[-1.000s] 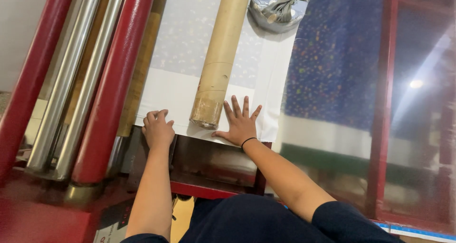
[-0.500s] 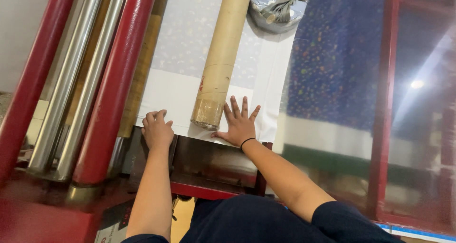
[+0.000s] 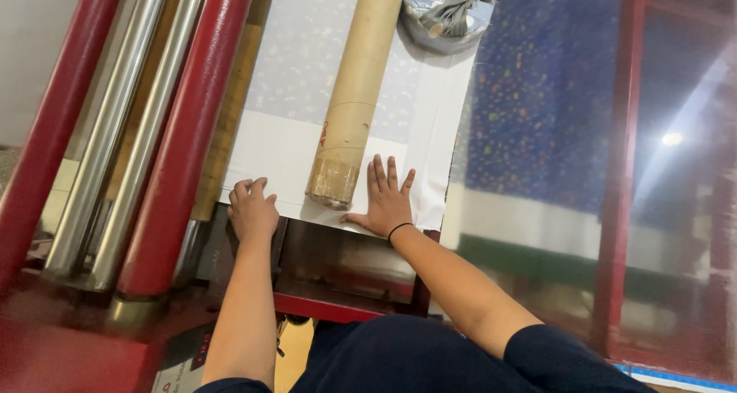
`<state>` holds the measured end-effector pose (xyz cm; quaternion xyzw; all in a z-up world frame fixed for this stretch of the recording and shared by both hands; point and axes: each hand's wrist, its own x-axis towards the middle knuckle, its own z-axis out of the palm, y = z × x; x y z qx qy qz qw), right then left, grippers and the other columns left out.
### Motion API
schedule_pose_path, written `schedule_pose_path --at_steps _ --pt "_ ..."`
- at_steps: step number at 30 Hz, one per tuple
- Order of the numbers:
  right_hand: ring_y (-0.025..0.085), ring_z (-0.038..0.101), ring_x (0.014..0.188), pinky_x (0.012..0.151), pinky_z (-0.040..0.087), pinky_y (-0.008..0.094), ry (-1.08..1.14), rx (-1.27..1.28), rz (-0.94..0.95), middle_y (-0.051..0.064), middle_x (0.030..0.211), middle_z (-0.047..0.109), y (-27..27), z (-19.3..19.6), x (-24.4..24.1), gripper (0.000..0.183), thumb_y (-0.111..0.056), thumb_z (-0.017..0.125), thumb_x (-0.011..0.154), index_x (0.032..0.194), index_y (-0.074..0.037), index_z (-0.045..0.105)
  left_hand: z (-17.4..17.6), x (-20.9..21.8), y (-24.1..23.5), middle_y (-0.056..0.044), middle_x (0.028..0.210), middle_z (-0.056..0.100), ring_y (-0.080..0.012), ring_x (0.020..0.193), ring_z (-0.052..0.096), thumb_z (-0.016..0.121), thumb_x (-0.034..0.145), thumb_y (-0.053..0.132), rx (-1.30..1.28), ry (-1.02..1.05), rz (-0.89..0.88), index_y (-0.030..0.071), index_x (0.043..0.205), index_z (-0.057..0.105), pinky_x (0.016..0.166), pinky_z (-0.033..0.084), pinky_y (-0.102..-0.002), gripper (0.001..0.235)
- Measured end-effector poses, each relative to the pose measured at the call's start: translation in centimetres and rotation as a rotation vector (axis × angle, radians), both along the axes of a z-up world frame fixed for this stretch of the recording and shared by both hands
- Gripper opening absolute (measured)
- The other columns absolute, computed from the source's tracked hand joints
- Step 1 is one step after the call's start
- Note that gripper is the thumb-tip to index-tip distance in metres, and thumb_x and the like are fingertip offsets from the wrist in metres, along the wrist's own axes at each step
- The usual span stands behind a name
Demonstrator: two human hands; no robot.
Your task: Aligning and flattening fabric on a heat press or laminating machine in a print shop environment.
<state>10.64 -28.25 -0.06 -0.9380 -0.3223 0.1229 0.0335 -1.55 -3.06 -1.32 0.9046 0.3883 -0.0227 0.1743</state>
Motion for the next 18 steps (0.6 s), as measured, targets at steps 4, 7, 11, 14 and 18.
schedule_pose_path --at_steps 4,7,11,14,18 --pt "0.034 -0.010 0.157 0.116 -0.012 0.071 0.000 0.011 0.000 0.016 0.171 0.001 -0.1 -0.2 0.0 0.147 -0.101 0.047 0.062 0.160 0.004 0.011 -0.5 -0.1 0.0 -0.006 0.147 0.045 -0.0268 0.140 0.039 0.068 0.096 0.028 0.033 -0.012 -0.009 0.020 0.140 0.059 0.113 0.036 -0.050 0.046" --pt "0.033 -0.009 0.157 0.117 -0.012 0.070 -0.027 0.036 0.006 0.017 0.171 0.001 -0.5 -1.3 -0.1 0.145 -0.100 0.046 0.065 0.160 0.004 0.011 -1.4 -0.6 0.0 -0.009 0.149 0.044 -0.0305 0.141 0.037 0.067 0.097 0.027 0.055 -0.042 -0.049 0.018 0.143 0.055 0.111 0.035 -0.053 0.048" --pt "0.033 -0.009 0.157 0.116 -0.012 0.069 -0.018 0.020 0.010 0.017 0.171 0.000 -0.6 -0.9 0.0 0.141 -0.098 0.044 0.068 0.160 0.003 0.009 -1.8 -0.4 -0.3 -0.011 0.156 0.037 -0.0323 0.145 0.032 0.063 0.095 0.031 0.028 0.029 -0.050 0.017 0.149 0.048 0.114 0.031 -0.054 0.058" --pt "0.033 -0.009 0.157 0.116 -0.012 0.070 -0.026 0.045 0.023 0.017 0.171 0.000 -1.1 -2.5 0.1 0.128 -0.092 0.038 0.078 0.161 0.001 0.009 -1.6 -0.2 -0.9 -0.017 0.161 0.027 -0.0357 0.149 0.022 0.056 0.100 0.042 -0.014 0.077 -0.057 0.012 0.154 0.039 0.117 0.023 -0.058 0.065" --pt "0.034 -0.007 0.157 0.116 -0.012 0.071 -0.180 0.070 0.067 0.018 0.170 0.001 -1.5 -4.9 0.4 0.102 -0.075 0.030 0.096 0.161 0.001 0.010 -1.1 -0.1 -1.9 -0.021 0.167 0.017 -0.0368 0.154 0.011 0.055 0.098 0.055 -0.062 0.074 -0.040 0.010 0.159 0.029 0.121 0.015 -0.059 0.081"
